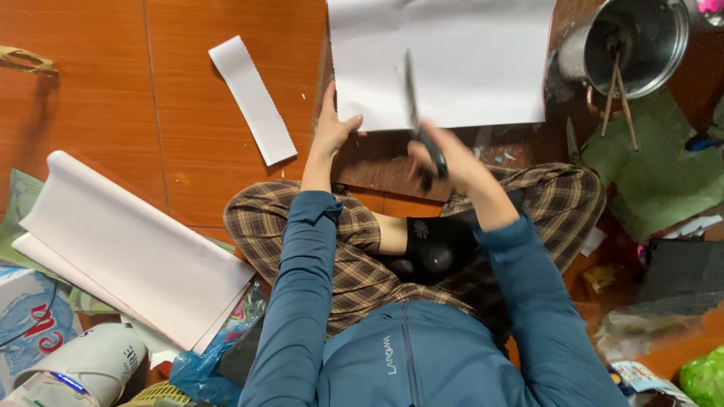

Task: Cutting sheets of paper into smaller rectangular strips using scissors.

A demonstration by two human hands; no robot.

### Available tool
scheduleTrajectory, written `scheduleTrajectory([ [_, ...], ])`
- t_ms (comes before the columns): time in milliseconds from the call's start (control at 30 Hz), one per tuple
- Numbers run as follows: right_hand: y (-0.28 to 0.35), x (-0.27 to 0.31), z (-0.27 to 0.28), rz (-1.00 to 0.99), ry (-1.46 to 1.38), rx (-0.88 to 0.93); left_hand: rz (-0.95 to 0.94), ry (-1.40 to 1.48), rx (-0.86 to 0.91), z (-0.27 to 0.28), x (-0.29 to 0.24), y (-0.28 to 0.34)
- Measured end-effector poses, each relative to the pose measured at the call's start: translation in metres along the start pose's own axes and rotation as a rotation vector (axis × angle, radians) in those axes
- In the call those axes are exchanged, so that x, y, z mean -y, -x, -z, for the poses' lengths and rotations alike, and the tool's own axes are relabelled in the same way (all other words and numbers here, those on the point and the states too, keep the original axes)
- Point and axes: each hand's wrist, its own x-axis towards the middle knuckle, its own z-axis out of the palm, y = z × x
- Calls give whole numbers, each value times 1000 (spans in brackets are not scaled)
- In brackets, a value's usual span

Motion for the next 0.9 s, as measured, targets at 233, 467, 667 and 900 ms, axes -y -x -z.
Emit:
scheduleTrajectory([
  [233,21,-88,-26,-269,-300,108,13,-36,-20,-1,9,-19],
  [467,-41,-104,-48,-267,-361,65,-13,1,44,4,56,-48],
  [667,-52,-106,-55,-291,-325,0,-28,-8,44,-1,47,-40],
  [900,-77,-150,-67,-170,-298,-103,-34,-38,32,-4,42,-34],
])
